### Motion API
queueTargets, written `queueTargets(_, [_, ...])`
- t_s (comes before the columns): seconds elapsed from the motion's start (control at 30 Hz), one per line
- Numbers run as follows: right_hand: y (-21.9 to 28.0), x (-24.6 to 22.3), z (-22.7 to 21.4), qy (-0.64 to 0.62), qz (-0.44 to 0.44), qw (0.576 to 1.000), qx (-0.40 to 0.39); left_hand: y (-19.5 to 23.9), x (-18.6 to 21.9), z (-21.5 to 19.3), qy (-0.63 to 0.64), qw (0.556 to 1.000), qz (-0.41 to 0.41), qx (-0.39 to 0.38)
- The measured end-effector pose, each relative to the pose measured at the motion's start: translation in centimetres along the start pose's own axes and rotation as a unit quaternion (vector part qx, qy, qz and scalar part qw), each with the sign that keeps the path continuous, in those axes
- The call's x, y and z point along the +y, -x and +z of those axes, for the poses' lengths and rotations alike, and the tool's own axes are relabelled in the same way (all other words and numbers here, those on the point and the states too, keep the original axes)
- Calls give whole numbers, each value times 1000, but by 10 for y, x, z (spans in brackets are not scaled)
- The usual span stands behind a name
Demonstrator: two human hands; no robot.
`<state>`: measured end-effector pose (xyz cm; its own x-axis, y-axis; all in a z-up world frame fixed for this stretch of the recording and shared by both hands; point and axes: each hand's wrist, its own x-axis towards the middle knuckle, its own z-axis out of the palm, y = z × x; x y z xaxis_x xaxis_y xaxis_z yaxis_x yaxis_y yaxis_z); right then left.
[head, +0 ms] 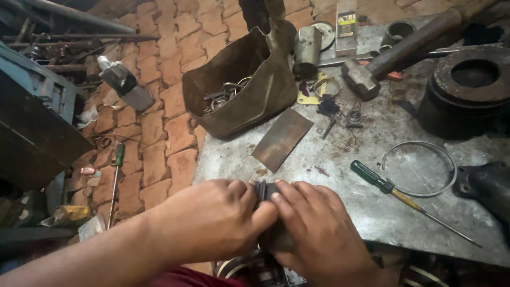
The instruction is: The person wipes and handles an engine piston by hand on a workshop table.
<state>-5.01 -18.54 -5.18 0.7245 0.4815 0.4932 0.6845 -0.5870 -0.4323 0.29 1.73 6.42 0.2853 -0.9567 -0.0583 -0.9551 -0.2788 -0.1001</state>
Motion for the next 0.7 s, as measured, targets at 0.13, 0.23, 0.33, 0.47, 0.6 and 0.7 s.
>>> queueTargets(0.13, [0, 4, -2, 0, -4, 1000, 11, -1, 0, 3, -6, 1000, -7, 10])
queueTargets(0.23, [-2, 3, -2, -2, 0, 1000, 11, 1, -1, 4, -22, 1000, -11, 12])
queueTargets(0.33, [-1, 3, -1, -2, -1, 1000, 13, 2, 1, 5, 1, 999, -50, 10])
queueTargets(0.47, [2, 3, 1, 0, 16, 1000, 5, -5, 2, 0, 79, 990, -116, 9])
queueTargets(0.6, [6, 9, 1, -24, 21, 999, 22, -12, 3, -9, 110, 982, -153, 0])
queueTargets(0.7, [9, 9, 2, -19, 5, 999, 38, -23, -2, -13, 118, 978, -174, -1])
